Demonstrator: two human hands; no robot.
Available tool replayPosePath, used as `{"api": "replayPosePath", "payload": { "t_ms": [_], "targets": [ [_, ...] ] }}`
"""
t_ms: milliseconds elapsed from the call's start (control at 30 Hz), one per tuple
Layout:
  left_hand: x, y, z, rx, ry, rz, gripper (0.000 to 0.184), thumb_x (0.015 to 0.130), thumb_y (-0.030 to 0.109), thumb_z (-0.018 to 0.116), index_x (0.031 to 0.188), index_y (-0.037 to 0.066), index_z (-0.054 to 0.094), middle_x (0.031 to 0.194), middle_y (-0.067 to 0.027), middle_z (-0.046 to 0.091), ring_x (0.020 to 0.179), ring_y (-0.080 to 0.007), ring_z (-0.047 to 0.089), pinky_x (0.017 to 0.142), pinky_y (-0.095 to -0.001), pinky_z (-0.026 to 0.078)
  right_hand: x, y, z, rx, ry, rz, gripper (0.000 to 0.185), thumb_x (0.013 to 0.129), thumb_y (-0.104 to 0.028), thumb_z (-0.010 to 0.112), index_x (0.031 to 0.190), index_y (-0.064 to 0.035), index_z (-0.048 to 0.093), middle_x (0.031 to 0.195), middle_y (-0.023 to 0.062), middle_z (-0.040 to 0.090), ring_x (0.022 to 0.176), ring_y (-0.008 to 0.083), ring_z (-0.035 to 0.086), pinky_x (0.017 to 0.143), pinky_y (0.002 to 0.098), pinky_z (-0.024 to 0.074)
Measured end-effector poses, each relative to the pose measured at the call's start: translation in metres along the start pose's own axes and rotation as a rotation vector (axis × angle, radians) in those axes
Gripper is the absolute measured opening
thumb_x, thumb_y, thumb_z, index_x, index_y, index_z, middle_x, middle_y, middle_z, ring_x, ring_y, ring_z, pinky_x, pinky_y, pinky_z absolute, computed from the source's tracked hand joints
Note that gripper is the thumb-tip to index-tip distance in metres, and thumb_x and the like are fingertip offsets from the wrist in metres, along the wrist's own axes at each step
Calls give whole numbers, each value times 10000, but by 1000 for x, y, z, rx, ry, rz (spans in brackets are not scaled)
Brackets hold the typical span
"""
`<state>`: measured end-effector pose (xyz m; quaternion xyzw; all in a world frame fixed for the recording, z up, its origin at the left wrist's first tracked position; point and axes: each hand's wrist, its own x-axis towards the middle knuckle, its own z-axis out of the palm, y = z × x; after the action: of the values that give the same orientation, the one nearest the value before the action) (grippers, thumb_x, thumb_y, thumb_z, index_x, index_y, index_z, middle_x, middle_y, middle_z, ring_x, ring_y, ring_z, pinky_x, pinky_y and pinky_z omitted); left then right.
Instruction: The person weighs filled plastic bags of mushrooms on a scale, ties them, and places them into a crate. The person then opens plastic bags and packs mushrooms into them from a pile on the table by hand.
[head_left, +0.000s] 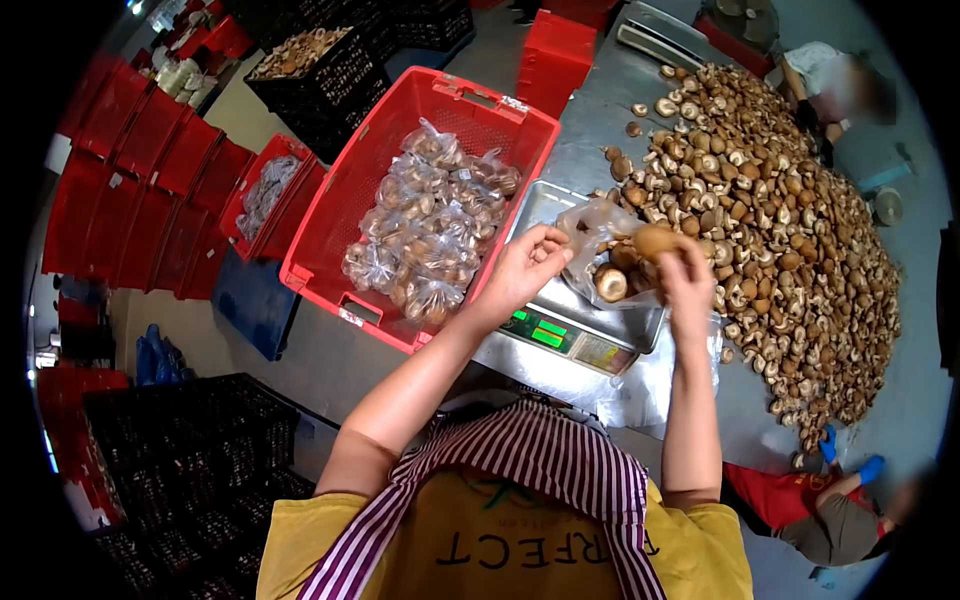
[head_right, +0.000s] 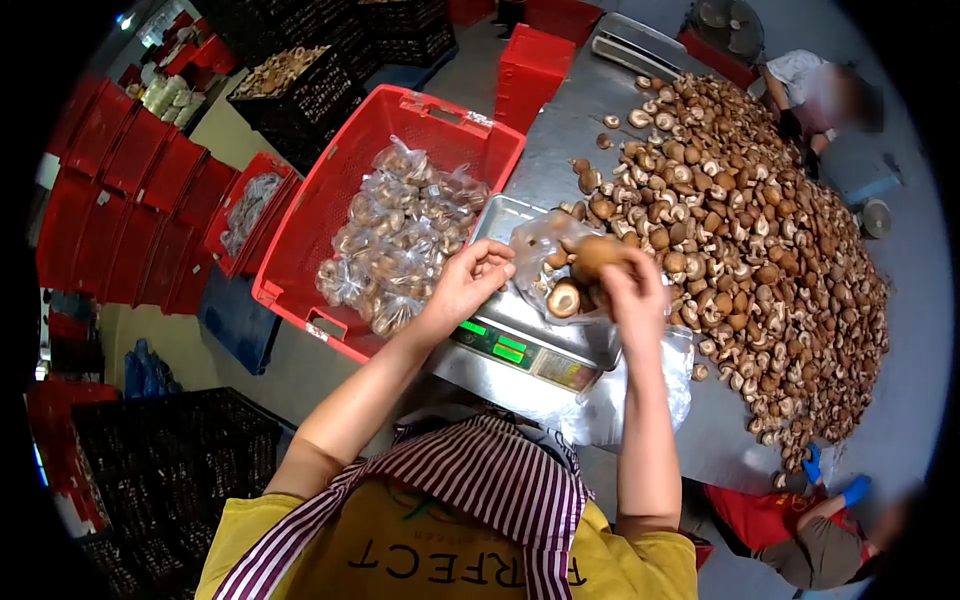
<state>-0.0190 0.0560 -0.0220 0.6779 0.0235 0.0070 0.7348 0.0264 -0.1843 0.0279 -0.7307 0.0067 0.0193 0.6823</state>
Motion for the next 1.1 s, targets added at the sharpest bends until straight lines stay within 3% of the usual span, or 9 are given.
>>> {"api": "replayPosePath", "payload": {
  "t_ms": [167,233,400,567,733,867,967,1033,1100],
  "targets": [
    [-6,3,-15,10,25,-34,230,920,105,633,1118,-6,595,882,-11,623,758,-69,578,714,-207,471,-11,-21,-80,388,210,-22,514,881,-279,704,1293,-42,510,1009,104,628,688,106,592,469,176,443],
    [-10,-3,-21,12,24,-37,226,926,101,620,1123,-4,591,904,-20,633,772,-72,584,731,-207,468,-9,-2,-104,343,516,-7,520,889,-348,698,1284,-60,520,994,67,617,673,97,578,453,184,412],
    [-19,-21,-33,-91,79,-73,228,907,161,651,1080,17,617,864,4,592,752,-65,554,678,-219,455,-11,144,-229,164,570,221,385,890,-400,683,1145,-122,605,781,-15,586,577,93,518,443,235,341],
    [-28,-28,-44,-84,112,-93,213,905,154,650,1070,25,616,838,19,580,734,-58,542,665,-212,448,-34,226,-300,142,925,456,275,908,-392,649,982,-130,609,700,-18,555,540,115,493,450,259,326],
    [-26,-27,-41,-90,104,-105,220,909,159,646,1076,19,614,831,26,571,734,-49,529,665,-208,445,-35,315,-367,303,727,754,132,983,-226,522,1022,-119,588,721,50,612,576,197,593,478,338,497],
    [-24,-25,-41,-45,86,-80,212,919,116,629,1096,3,603,855,27,565,735,-50,524,673,-205,443,-38,216,-293,71,708,658,191,977,-196,529,1125,-88,580,850,77,651,682,187,632,504,312,497],
    [-22,-14,-34,16,75,-72,224,914,80,632,1118,-3,593,876,21,552,726,-49,508,678,-204,442,-25,184,-266,-210,977,473,264,977,-171,525,1210,-56,571,985,93,656,810,189,648,612,294,525],
    [-21,-3,-23,53,60,-67,253,900,85,652,1130,1,594,875,19,541,710,-46,489,670,-202,434,-29,134,-208,-274,693,106,285,965,-141,548,1229,-41,587,1019,97,638,868,187,634,721,290,525],
    [-15,6,-4,346,4,48,347,850,100,708,1170,27,595,885,-1,523,688,-49,452,657,-192,417,-34,75,-125,-268,440,75,256,954,-133,574,1183,-27,622,1051,91,633,878,196,617,768,291,513]
  ]
}}
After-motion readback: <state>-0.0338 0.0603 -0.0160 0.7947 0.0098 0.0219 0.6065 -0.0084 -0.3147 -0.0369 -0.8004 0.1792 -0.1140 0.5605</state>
